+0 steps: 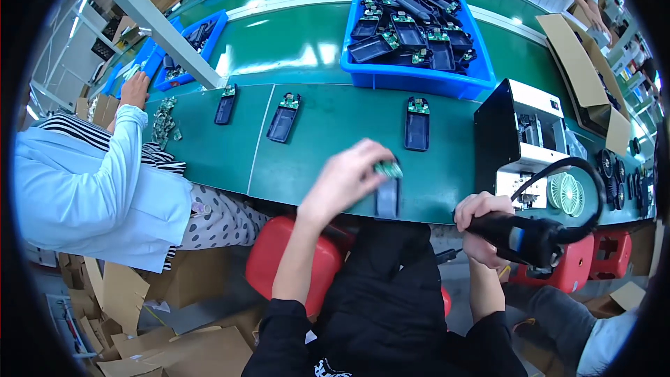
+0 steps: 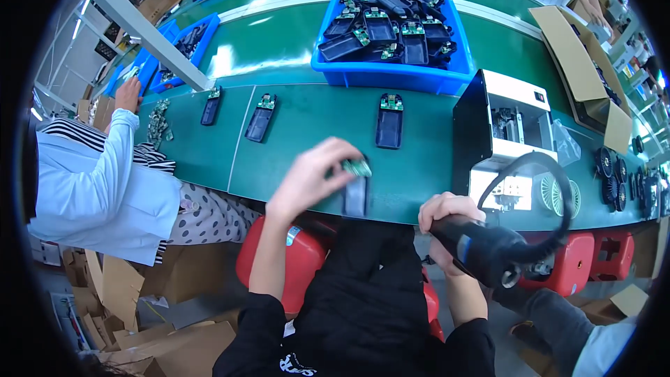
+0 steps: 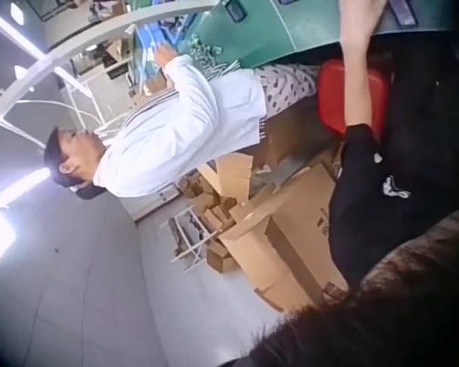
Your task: The person picks up a circuit board and a plastic casing, fits them together, and uses a power screwdriver to fasten them. They then place the assembled unit on the table and reach into a blue bin for another casing to repeat the process.
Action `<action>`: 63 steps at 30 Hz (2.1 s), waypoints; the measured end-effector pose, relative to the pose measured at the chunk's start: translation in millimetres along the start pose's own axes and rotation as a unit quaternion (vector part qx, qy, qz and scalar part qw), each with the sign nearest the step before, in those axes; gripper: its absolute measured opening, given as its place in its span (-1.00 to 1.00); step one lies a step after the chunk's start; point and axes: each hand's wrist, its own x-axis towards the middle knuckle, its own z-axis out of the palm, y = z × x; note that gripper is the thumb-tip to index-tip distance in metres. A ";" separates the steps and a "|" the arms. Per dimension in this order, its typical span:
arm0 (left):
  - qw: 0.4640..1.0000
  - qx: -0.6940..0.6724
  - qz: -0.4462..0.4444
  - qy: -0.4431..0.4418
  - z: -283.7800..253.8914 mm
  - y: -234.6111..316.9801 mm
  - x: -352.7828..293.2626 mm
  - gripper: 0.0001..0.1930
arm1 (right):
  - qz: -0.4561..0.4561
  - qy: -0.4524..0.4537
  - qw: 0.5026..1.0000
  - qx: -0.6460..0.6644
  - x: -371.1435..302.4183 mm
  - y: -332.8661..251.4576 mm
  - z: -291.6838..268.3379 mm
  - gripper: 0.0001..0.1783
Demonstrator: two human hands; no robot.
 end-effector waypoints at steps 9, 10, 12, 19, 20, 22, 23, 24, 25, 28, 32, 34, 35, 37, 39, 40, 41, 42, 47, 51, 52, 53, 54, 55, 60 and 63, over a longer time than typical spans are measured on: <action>0.987 -0.015 0.016 0.159 -9.8 -9.2 35.7 -0.66 | 0.058 0.074 0.994 -0.057 -8.1 18.8 -0.8 -0.02; 0.987 -0.016 0.016 0.158 -14.5 -10.4 35.8 -0.66 | 0.060 0.087 0.993 -0.050 -8.1 17.6 -2.7 -0.01; 0.985 0.056 0.020 0.162 -41.5 -20.9 30.6 -0.64 | 0.061 0.102 0.992 -0.047 -6.5 16.2 -4.9 0.00; 0.952 0.211 -0.018 0.219 -118.5 -90.6 -1.9 -0.66 | 0.078 0.080 0.991 -0.070 -5.0 17.5 -0.6 0.03; 0.954 0.222 -0.025 0.201 -122.5 -100.1 -3.9 -0.67 | 0.076 0.082 0.991 -0.074 -4.3 17.7 -0.1 0.03; 0.957 0.226 -0.026 0.180 -126.1 -106.7 -3.6 -0.67 | 0.073 0.091 0.991 -0.061 -3.5 17.1 1.9 0.02; 0.959 0.228 -0.046 0.162 -126.1 -103.3 -4.9 -0.68 | 0.072 0.096 0.991 -0.057 -3.7 15.2 1.4 0.02; 0.960 0.229 -0.066 0.144 -125.0 -99.4 -8.1 -0.68 | 0.071 0.100 0.990 -0.066 -3.5 11.9 0.5 0.02; 0.961 0.231 -0.086 0.126 -122.3 -91.5 -9.0 -0.69 | 0.101 0.098 0.989 -0.038 -2.0 7.6 -0.5 0.00; 0.964 0.231 -0.069 0.109 -100.8 -63.2 -8.1 -0.70 | 0.160 0.099 0.982 0.008 0.7 -9.4 -7.6 -0.03; 0.972 0.206 -0.040 0.109 -71.5 -31.1 -13.9 -0.70 | 0.028 0.079 0.996 0.018 12.1 -57.5 -21.0 -0.19; 0.977 0.186 -0.018 0.103 -52.5 -25.4 -10.7 -0.70 | -0.061 0.104 0.993 0.008 20.7 -79.0 -35.4 -0.17; 0.981 0.169 -0.008 0.093 -44.9 -20.8 -10.7 -0.69 | -0.059 0.106 0.993 0.004 26.6 -88.1 -43.6 -0.17; 0.988 0.135 0.014 0.074 -28.1 -10.3 -8.2 -0.69 | -0.112 0.136 0.980 -0.094 37.2 -100.8 -57.3 -0.12; 0.994 0.088 0.028 0.066 -5.1 2.4 -1.9 -0.69 | -0.099 0.166 0.973 -0.126 43.7 -98.0 -60.8 -0.11; 0.996 0.043 0.038 0.061 8.3 5.4 2.1 -0.70 | -0.084 0.193 0.965 -0.153 45.4 -92.7 -62.3 -0.09; 0.997 0.041 0.040 0.058 22.0 6.0 6.9 -0.70 | -0.069 0.221 0.956 -0.179 46.4 -88.3 -64.3 -0.08; 0.997 0.025 0.065 0.043 33.3 7.1 8.1 -0.70 | -0.067 0.221 0.956 -0.179 48.2 -84.8 -64.7 -0.08; 0.993 -0.008 0.114 0.028 66.9 23.9 18.0 -0.71 | -0.067 0.208 0.952 -0.214 53.0 -73.2 -66.3 -0.04; 0.995 -0.018 0.096 0.024 69.3 22.5 15.8 -0.71 | -0.045 0.200 0.954 -0.218 50.8 -69.8 -66.1 -0.03; 0.995 -0.018 0.094 0.023 69.8 22.4 15.7 -0.71 | -0.038 0.199 0.954 -0.219 49.3 -69.4 -66.3 -0.03; 0.995 -0.021 0.095 0.027 70.5 22.6 15.9 -0.71 | -0.030 0.197 0.955 -0.221 47.6 -69.0 -66.5 -0.03; 0.995 -0.025 0.096 0.031 71.4 22.9 16.1 -0.71 | -0.029 0.197 0.955 -0.219 45.5 -69.8 -67.2 -0.03; 0.994 -0.027 0.097 0.036 71.2 23.0 16.2 -0.72 | -0.023 0.199 0.956 -0.215 44.2 -71.2 -68.0 -0.02; 0.994 -0.021 0.107 0.032 72.6 22.9 15.1 -0.73 | -0.016 0.169 0.976 -0.134 29.9 -77.6 -56.3 -0.03; 0.992 -0.023 0.120 0.011 71.8 21.6 17.9 -0.73 | -0.015 0.140 0.987 -0.075 29.6 -70.3 -36.0 -0.04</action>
